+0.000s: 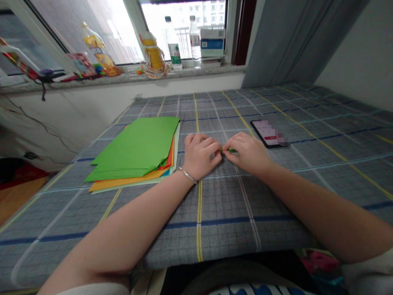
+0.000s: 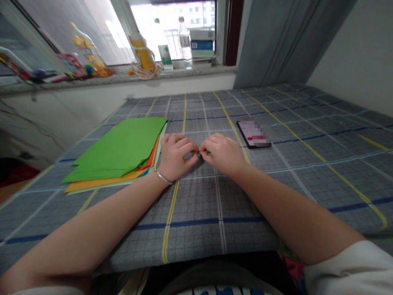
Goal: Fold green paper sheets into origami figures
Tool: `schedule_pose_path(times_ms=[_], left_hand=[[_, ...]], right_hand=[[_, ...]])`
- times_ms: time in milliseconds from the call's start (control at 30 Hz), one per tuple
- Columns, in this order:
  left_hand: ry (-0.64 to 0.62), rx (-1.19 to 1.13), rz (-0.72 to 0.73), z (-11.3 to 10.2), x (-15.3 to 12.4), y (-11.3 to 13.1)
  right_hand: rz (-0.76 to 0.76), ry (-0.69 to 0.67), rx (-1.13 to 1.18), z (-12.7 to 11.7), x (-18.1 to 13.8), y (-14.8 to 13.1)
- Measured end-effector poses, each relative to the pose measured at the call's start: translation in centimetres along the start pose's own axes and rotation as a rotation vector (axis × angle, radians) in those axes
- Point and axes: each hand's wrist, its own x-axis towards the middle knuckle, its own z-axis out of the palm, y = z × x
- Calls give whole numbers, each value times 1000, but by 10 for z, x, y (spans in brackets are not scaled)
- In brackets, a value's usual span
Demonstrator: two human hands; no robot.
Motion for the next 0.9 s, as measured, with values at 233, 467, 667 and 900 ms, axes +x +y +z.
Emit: schedule_pose_path(times_ms=[233, 467, 667, 900], left_hand=[[-21, -19, -18, 1, 0, 0], [-16, -59, -91, 2, 0, -4], [-8, -46, -167, 4, 1, -13], [-18, -76, -217, 4, 2, -17]], right_hand=[[-29, -15, 17, -2, 0, 0], [-19, 11, 19, -6, -1, 3], [18, 37, 9, -14, -2, 9], [55, 37, 44, -22, -1, 17]])
